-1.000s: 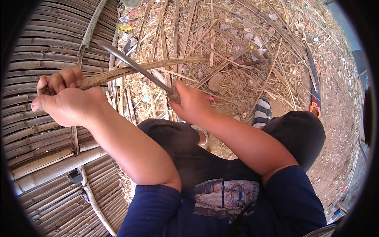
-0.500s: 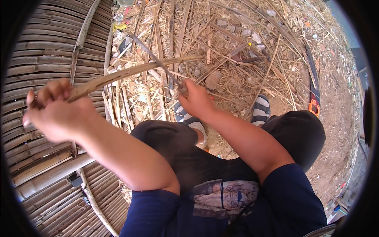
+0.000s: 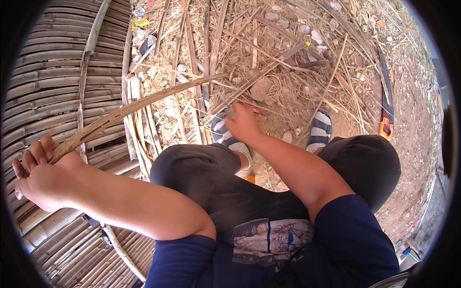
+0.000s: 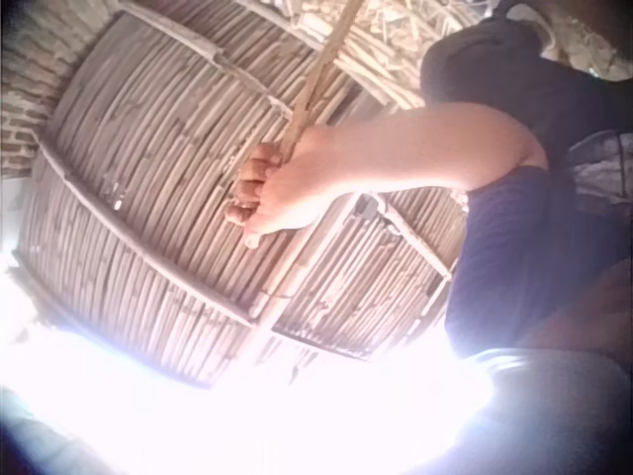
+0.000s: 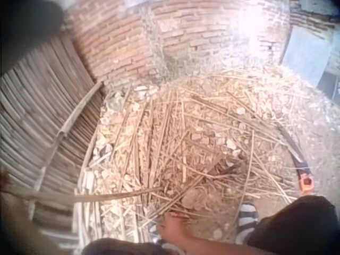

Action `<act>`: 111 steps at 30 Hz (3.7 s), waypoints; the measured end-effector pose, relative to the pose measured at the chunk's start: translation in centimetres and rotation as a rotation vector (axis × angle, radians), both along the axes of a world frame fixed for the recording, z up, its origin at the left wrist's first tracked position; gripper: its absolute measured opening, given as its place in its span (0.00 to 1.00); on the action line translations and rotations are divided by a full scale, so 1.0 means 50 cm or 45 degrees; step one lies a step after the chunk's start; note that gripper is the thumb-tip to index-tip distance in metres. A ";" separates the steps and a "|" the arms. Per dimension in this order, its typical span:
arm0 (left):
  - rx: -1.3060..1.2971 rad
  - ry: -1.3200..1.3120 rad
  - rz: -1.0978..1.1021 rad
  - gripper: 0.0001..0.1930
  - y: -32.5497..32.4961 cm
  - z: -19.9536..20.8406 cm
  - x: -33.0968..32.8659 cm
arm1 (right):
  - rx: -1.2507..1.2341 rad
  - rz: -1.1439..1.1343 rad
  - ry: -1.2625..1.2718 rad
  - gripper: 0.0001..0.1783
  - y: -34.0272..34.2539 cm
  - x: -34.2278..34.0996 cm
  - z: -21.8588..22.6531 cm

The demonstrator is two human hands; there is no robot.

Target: The person strips bark and excess material from a thin bamboo pole using a machete.

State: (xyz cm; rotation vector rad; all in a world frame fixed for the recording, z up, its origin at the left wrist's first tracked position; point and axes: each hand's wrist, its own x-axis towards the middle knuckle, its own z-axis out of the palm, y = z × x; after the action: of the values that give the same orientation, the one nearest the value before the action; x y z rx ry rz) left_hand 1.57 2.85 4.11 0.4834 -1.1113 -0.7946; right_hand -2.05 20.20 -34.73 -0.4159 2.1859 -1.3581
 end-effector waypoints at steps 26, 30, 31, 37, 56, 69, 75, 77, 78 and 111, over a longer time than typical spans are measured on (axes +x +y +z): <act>0.317 0.047 0.281 0.30 -0.143 -0.068 0.057 | 0.113 0.218 0.219 0.22 -0.041 -0.058 0.018; 0.404 0.104 0.330 0.31 -0.146 -0.068 0.057 | 0.212 0.207 0.169 0.21 -0.052 -0.038 0.056; 0.385 0.108 0.336 0.31 -0.145 -0.068 0.055 | 0.188 0.222 0.162 0.20 -0.058 -0.031 0.075; 0.357 0.094 0.334 0.31 -0.154 -0.070 0.063 | -0.062 0.447 0.353 0.17 -0.086 0.006 0.201; 0.406 0.135 0.372 0.31 -0.153 -0.067 0.065 | -0.090 0.408 0.307 0.16 -0.080 0.026 0.150; 0.507 0.085 0.462 0.34 -0.164 -0.078 0.069 | 0.061 0.221 0.110 0.19 -0.050 0.022 0.106; 0.504 0.114 0.454 0.33 -0.154 -0.080 0.056 | -0.090 0.414 0.358 0.16 -0.082 0.013 0.132; 0.508 0.102 0.452 0.33 -0.172 -0.082 0.075 | 0.141 0.273 0.187 0.16 -0.053 -0.007 0.026; 0.514 0.094 0.431 0.33 -0.177 -0.081 0.072 | 0.300 0.195 0.177 0.17 -0.023 -0.031 -0.012; 0.154 -0.085 -0.510 0.26 -0.213 -0.075 0.135 | 0.127 -0.092 0.058 0.23 -0.006 -0.053 0.021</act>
State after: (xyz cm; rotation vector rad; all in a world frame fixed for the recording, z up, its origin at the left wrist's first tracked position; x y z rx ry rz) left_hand 8.33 -7.78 0.37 0.3940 -1.2461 -1.2077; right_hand -4.67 19.92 -33.67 -0.3364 2.3152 -1.2823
